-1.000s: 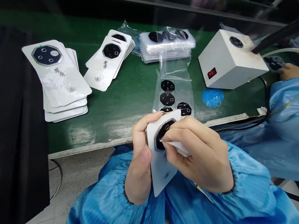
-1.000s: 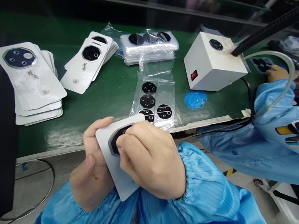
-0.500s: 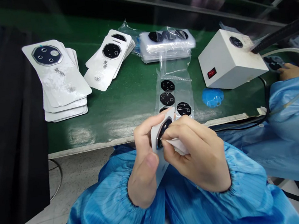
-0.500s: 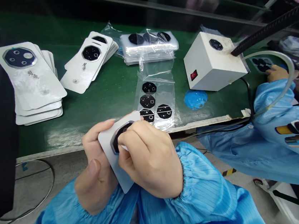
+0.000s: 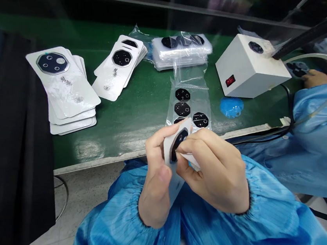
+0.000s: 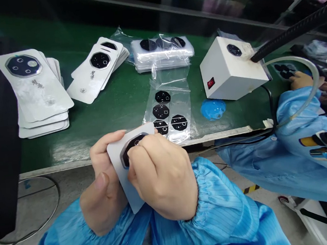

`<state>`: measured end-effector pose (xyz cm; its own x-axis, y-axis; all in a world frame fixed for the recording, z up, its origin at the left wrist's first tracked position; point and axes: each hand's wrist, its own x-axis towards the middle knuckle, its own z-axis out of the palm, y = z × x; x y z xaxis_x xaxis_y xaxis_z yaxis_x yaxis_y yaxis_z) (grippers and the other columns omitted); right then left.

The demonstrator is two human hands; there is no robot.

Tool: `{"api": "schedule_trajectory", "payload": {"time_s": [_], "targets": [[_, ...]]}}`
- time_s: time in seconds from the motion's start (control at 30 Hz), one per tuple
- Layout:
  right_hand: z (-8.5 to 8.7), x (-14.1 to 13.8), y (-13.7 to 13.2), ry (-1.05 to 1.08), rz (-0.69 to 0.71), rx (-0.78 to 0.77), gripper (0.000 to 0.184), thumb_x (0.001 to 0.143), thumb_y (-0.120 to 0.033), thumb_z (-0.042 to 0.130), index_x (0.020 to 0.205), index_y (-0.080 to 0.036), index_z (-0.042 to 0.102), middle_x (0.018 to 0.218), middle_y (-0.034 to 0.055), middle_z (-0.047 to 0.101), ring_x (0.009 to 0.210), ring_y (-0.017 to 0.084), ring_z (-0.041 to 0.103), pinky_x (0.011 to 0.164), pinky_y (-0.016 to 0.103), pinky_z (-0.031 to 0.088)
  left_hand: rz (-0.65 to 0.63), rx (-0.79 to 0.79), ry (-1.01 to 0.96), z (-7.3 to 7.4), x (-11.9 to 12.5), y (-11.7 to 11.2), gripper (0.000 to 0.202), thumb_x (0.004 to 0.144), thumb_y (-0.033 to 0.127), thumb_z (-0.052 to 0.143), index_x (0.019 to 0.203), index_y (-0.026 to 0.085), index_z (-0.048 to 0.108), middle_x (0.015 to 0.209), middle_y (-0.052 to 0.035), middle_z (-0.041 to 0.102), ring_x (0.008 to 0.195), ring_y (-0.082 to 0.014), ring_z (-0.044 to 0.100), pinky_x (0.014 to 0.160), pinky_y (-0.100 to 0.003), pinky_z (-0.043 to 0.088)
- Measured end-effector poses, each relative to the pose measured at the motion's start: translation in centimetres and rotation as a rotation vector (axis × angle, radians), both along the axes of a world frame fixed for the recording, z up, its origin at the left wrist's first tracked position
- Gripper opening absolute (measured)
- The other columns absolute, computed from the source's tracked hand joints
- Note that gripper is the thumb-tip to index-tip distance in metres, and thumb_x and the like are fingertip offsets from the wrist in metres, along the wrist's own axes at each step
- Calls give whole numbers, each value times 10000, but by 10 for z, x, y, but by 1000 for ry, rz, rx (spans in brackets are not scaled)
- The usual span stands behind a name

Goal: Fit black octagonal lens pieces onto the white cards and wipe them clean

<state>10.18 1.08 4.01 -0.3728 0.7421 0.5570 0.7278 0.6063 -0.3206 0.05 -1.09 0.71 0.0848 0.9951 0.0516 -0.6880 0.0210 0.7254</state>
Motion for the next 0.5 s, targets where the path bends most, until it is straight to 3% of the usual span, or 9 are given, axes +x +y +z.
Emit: {"api": "schedule_trajectory", "payload": {"time_s": [0.5], "targets": [[1, 1, 3, -47, 28, -37, 178, 792, -44, 463, 683, -164, 535, 647, 30, 560, 629, 146, 522, 560, 275, 441, 7, -27, -8, 1, 0, 2, 337, 868, 347, 424, 1185, 293, 525, 1089, -25, 618, 1058, -214, 566, 946, -353, 442]]}}
